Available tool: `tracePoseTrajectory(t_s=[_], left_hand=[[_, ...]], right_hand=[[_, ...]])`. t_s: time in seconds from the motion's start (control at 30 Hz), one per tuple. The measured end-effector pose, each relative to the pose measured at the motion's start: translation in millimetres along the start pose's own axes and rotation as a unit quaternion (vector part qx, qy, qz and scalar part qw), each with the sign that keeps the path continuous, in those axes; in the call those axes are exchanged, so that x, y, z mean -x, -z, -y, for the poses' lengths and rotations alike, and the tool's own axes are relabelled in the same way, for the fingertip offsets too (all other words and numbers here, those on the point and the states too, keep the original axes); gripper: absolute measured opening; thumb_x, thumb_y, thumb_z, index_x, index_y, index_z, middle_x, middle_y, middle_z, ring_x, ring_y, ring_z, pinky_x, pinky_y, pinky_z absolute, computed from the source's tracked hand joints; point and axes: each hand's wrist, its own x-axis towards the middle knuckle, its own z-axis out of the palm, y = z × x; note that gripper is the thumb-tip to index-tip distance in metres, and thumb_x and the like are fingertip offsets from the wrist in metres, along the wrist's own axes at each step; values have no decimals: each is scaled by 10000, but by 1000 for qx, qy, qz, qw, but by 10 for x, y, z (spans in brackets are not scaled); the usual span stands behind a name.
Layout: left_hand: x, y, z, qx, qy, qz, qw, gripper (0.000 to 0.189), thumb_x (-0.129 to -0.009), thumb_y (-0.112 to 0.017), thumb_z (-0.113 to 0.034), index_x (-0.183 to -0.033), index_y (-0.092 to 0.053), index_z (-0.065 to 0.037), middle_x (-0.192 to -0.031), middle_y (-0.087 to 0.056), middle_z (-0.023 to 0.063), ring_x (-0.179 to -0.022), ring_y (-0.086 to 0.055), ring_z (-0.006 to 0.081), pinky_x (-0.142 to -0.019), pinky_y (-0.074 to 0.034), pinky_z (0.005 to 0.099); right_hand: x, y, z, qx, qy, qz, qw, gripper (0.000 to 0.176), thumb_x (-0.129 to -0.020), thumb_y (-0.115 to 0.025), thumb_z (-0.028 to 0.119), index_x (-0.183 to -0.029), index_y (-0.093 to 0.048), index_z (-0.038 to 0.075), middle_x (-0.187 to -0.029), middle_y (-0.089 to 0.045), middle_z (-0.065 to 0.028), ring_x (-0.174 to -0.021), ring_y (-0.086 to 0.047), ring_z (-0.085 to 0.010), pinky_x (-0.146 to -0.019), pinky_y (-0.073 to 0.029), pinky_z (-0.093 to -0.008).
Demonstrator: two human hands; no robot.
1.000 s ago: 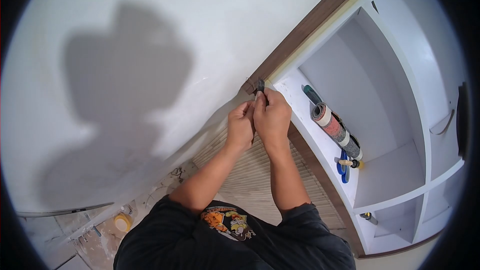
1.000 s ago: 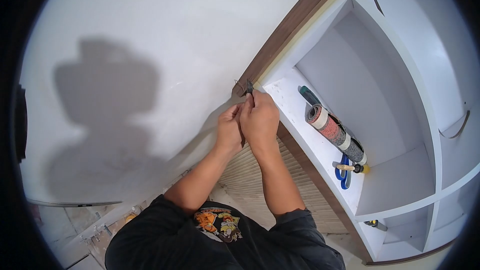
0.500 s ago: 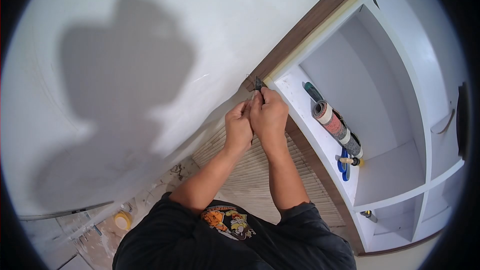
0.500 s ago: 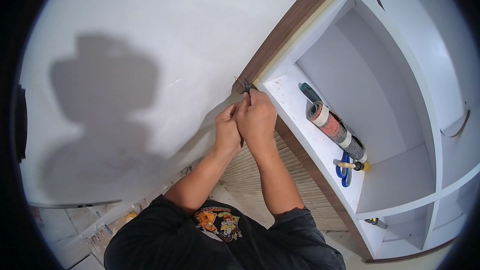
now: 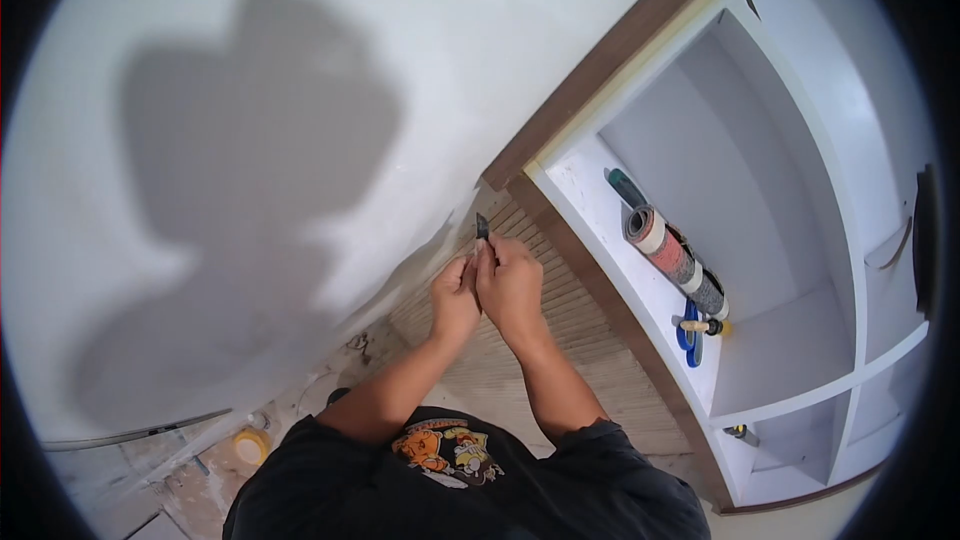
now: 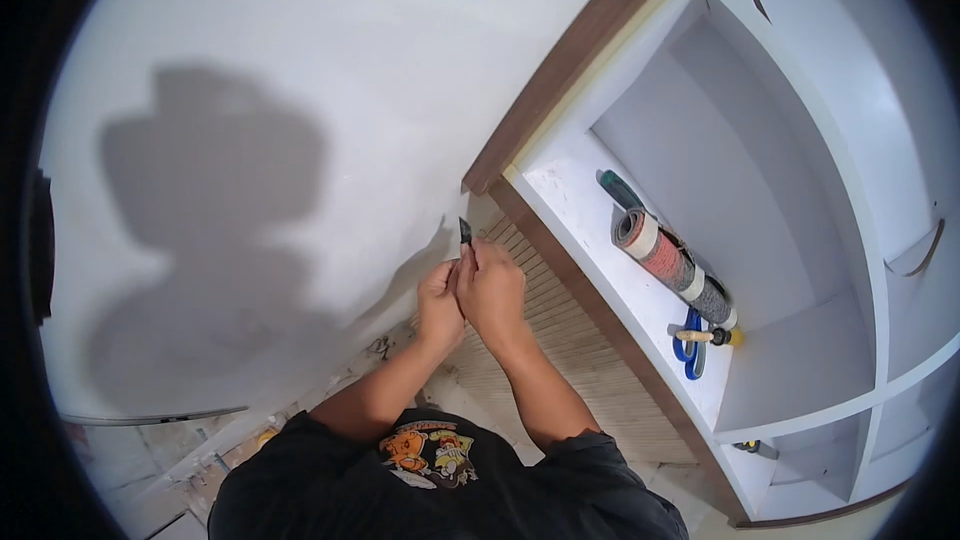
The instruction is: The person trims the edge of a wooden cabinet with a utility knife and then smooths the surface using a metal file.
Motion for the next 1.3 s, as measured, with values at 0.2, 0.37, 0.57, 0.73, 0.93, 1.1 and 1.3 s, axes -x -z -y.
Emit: tracePoseTrajectory(t_s=[0.2, 0.37, 0.57, 0.73, 0.93, 1.1, 1.3], left_hand=[[98, 288, 141, -170, -220, 50, 959, 423, -1048, -583, -153, -1447, -521, -23, -870, -698, 44, -779, -613, 120, -728, -508, 304], [-172, -75, -735, -387, -296, 74, 870, 713, -999, -594, -103, -1616, -243, -44, -889, -728, 119, -756, -697, 238, -736, -537, 348], [-252, -76, -596, -485, -335, 73, 805, 784, -979, -584, -78, -1634, -154, -41, -855, -736, 116, -705, -697, 286, -710, -544, 345], [-270, -97, -679, -502, -367, 80, 779, 823, -967, -600, -93, -1645, -134, -72, -879, -746, 127, -728, -712, 331, -698, -556, 389], [-255, -97, -675, -412, -249, 158, 862, 842, -987, -555, -35, -1665, -66, -134, -930, -754, 107, -694, -693, 184, -684, -569, 303], [-149, -171, -813, -295, -116, 178, 932, 811, -1015, -531, -29, -1668, -65, -146, -989, -737, 100, -705, -627, 110, -693, -571, 266], [275, -455, -954, -290, -261, 174, 904, 508, -1032, -554, -45, -1517, -431, 40, -991, -740, 95, -782, -631, 101, -739, -538, 256]], right_hand=[[425, 344, -86, -65, 14, -74, 995, 132, -917, -740, 93, -1007, -733, -3, -868, -704, -176, -723, -695, -315, -660, -544, -358], [655, 635, -28, -130, -3, -134, 982, 108, -901, -752, 52, -989, -735, -8, -861, -707, -142, -688, -682, -255, -631, -531, -319], [856, 1269, -23, -171, -31, -189, 967, 119, -890, -768, 36, -979, -728, -31, -849, -708, -131, -662, -656, -188, -619, -515, -281], [919, 1672, -79, -190, -28, -234, 953, 121, -884, -777, 19, -959, -713, -50, -829, -709, -120, -668, -636, -147, -620, -502, -263], [980, 2052, -176, -177, -1, -236, 956, 119, -923, -716, -14, -1028, -686, -62, -909, -688, -132, -774, -645, -195, -707, -512, -278], [1052, 2478, -212, -82, 37, -229, 969, 202, -850, -733, -50, -1048, -711, -22, -938, -687, -140, -817, -650, -293, -745, -522, -344], [1129, 2999, -299, 132, 32, -264, 955, 127, -824, -767, 13, -933, -706, 40, -865, -694, -116, -787, -654, -315, -685, -494, -405]])
